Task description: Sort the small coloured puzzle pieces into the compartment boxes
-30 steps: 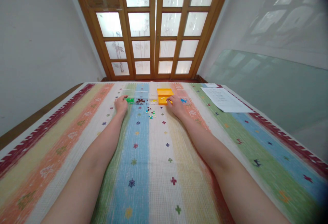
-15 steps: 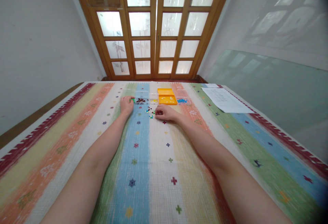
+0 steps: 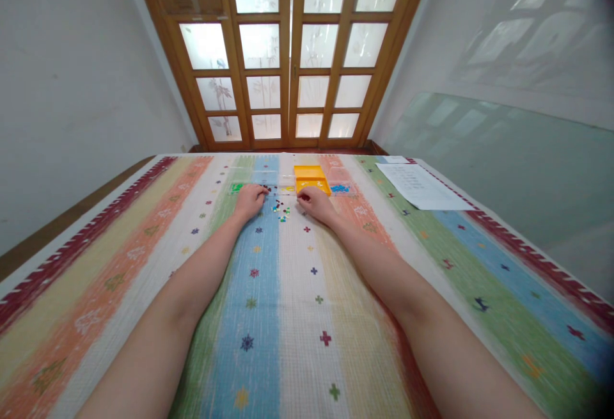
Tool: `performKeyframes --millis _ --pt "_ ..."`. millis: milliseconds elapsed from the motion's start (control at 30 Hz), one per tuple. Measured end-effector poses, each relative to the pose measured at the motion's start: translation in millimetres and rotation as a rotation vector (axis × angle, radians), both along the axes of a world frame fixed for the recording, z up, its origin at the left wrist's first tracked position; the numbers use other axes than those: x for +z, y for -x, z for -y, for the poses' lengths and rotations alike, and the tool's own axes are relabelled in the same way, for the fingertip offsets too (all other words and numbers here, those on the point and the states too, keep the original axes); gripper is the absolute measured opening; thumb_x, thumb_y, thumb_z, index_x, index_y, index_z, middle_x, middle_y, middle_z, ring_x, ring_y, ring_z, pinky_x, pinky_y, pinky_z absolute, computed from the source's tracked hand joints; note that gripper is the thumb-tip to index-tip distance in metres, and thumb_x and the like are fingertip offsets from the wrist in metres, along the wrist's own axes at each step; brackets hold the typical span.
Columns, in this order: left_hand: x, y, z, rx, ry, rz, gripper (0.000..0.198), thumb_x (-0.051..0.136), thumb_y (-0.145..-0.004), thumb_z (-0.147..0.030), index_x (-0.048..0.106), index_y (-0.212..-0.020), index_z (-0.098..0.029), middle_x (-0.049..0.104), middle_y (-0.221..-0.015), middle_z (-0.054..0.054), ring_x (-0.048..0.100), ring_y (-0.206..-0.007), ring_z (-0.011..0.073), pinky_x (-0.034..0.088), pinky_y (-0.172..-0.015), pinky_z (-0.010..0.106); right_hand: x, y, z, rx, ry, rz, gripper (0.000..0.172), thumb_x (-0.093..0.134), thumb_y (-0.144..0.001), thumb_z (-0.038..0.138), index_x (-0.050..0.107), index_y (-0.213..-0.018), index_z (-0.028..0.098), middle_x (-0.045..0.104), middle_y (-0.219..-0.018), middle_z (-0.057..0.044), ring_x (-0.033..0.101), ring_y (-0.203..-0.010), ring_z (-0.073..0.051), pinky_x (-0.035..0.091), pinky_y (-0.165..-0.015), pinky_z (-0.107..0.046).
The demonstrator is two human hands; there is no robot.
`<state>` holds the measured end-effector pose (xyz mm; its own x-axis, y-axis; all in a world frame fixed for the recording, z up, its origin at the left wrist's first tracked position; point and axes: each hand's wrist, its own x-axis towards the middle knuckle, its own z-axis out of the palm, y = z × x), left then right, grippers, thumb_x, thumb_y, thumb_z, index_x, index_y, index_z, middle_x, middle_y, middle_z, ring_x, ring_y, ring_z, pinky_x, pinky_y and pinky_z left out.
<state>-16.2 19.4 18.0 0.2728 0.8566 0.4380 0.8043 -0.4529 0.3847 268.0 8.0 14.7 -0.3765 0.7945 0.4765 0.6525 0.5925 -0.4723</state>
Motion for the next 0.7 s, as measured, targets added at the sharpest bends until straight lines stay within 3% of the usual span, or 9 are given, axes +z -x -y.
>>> performKeyframes --millis 200,400,533,700 --pt "-0.3 -2 3 -0.028 0.008 -0.001 0.031 0.052 -0.09 -0.016 0.08 -0.103 -0.022 0.077 -0.111 0.006 0.065 -0.109 0.0254 0.047 -0.105 0.042 -4.5 -24 -14 -0.434 0.035 -0.076 0.018 0.058 -0.093 0.03 0.073 -0.097 0.02 0.071 -0.082 -0.006 0.06 -0.073 -0.02 0.043 -0.071 -0.03" --pt "1.1 -6 6 -0.053 0.025 -0.018 0.031 0.053 -0.09 -0.018 0.08 -0.103 -0.024 0.076 -0.11 0.007 0.065 -0.11 0.0258 0.046 -0.106 0.042 -10.7 -39 -20 -0.585 0.056 -0.077 0.028 0.056 -0.096 0.032 0.073 -0.114 0.019 0.075 -0.094 -0.013 0.066 -0.085 -0.027 0.048 -0.08 -0.036" --pt "2.8 -6 7 -0.029 0.01 -0.015 0.03 0.053 -0.09 -0.017 0.08 -0.102 -0.024 0.076 -0.111 0.007 0.064 -0.111 0.027 0.044 -0.107 0.044 -10.7 -35 -19 -0.477 0.037 -0.053 0.031 0.053 -0.097 0.028 0.072 -0.12 0.019 0.076 -0.096 -0.013 0.067 -0.086 -0.027 0.049 -0.081 -0.036" --pt "0.7 -6 6 -0.046 -0.002 -0.021 0.03 0.053 -0.091 -0.018 0.08 -0.103 -0.023 0.076 -0.11 0.008 0.063 -0.11 0.0265 0.045 -0.106 0.044 -10.5 -14 -9 -0.046 0.035 0.082 0.02 0.059 -0.093 0.023 0.076 -0.104 0.023 0.075 -0.094 -0.005 0.065 -0.082 -0.02 0.045 -0.076 -0.029"
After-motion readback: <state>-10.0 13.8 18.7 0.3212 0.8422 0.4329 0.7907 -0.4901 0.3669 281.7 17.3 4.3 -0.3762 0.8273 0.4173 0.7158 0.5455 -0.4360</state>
